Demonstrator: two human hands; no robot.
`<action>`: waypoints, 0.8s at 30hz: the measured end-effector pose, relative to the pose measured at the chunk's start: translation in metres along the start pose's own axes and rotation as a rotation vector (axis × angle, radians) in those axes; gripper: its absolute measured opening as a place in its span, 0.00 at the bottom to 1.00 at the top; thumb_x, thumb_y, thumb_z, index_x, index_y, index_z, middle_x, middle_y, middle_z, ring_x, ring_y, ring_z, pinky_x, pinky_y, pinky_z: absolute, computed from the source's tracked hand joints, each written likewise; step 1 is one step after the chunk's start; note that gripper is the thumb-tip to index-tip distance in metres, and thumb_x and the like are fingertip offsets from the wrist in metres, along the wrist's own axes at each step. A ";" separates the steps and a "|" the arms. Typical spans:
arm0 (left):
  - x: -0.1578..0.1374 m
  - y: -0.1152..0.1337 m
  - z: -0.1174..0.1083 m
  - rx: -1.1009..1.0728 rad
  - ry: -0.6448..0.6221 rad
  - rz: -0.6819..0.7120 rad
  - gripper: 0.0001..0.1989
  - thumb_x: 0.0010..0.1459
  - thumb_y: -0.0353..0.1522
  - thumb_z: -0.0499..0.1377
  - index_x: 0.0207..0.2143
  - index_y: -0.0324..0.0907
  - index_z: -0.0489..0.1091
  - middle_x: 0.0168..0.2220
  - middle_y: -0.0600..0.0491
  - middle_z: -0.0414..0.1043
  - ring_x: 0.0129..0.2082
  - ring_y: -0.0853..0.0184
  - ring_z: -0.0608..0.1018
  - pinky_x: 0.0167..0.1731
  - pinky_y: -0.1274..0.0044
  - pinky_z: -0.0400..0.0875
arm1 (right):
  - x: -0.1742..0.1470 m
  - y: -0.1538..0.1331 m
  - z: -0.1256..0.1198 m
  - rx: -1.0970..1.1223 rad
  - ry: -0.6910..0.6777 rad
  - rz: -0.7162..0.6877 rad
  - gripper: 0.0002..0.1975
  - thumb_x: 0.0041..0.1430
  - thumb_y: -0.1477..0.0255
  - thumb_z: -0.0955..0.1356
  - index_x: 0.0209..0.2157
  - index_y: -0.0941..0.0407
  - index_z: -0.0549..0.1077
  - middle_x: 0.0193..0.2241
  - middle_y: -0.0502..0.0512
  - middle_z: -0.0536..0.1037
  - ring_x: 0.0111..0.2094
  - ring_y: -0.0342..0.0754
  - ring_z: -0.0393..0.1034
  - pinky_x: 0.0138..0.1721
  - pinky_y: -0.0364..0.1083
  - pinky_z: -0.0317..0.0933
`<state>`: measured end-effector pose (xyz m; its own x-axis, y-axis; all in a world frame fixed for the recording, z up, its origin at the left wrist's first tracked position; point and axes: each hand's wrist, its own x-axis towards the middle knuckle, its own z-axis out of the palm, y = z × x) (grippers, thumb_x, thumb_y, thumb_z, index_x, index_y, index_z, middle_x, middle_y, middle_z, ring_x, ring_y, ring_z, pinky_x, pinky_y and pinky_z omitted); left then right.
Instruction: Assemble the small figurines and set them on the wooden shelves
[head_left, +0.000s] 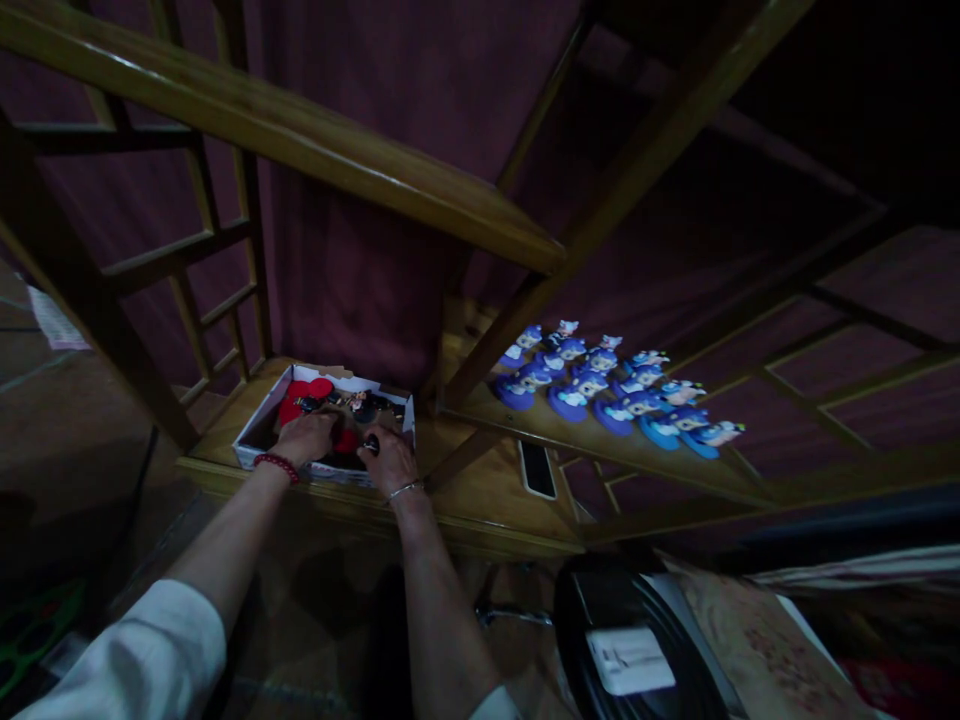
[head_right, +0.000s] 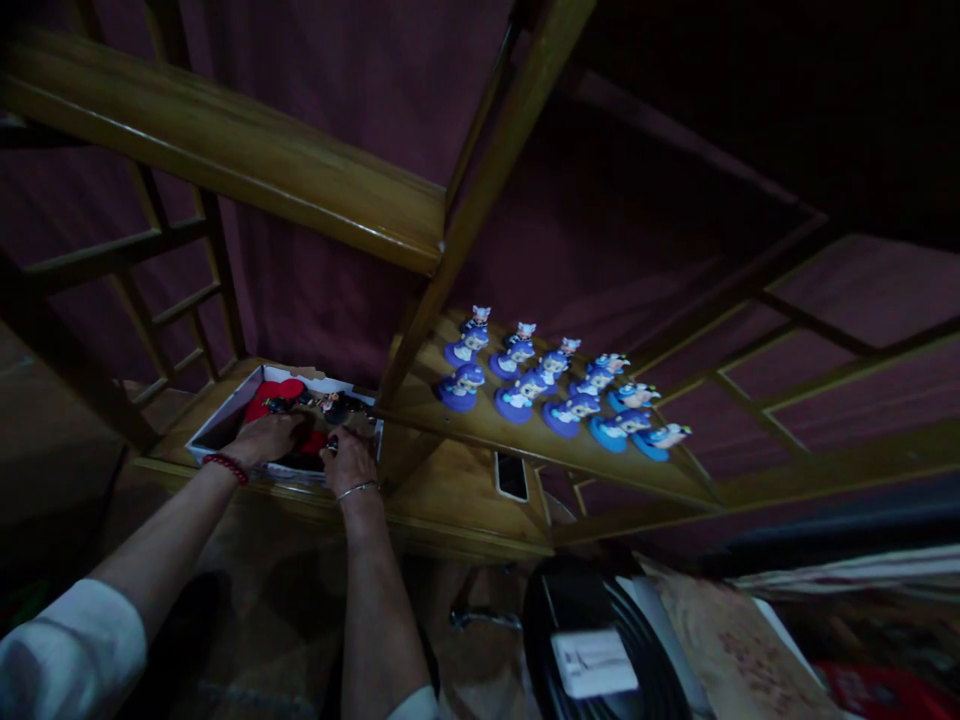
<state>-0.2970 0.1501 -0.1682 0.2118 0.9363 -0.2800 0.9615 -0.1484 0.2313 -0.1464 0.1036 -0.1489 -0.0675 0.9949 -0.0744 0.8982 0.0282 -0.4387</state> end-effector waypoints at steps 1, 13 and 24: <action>0.000 0.001 0.000 0.012 -0.002 -0.002 0.20 0.51 0.31 0.50 0.48 0.43 0.65 0.47 0.43 0.69 0.46 0.57 0.72 0.41 0.69 0.67 | 0.000 0.001 0.000 0.009 -0.004 -0.008 0.10 0.51 0.70 0.66 0.39 0.51 0.70 0.38 0.52 0.72 0.41 0.44 0.66 0.41 0.41 0.57; -0.001 0.001 0.008 0.069 0.023 -0.015 0.23 0.51 0.28 0.49 0.52 0.43 0.62 0.47 0.39 0.67 0.44 0.55 0.73 0.39 0.68 0.67 | 0.001 0.003 0.002 -0.015 -0.029 -0.074 0.09 0.51 0.70 0.66 0.37 0.52 0.71 0.36 0.52 0.74 0.44 0.46 0.65 0.44 0.43 0.56; 0.000 -0.002 0.005 -0.050 0.056 -0.015 0.19 0.51 0.25 0.49 0.47 0.39 0.63 0.45 0.41 0.68 0.43 0.61 0.74 0.39 0.73 0.68 | 0.011 0.008 0.004 -0.039 -0.131 -0.040 0.12 0.54 0.73 0.62 0.40 0.54 0.71 0.39 0.55 0.75 0.44 0.47 0.67 0.50 0.46 0.53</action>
<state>-0.2982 0.1483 -0.1734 0.1861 0.9548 -0.2316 0.9543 -0.1196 0.2737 -0.1416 0.1142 -0.1568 -0.1577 0.9719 -0.1749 0.9098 0.0742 -0.4083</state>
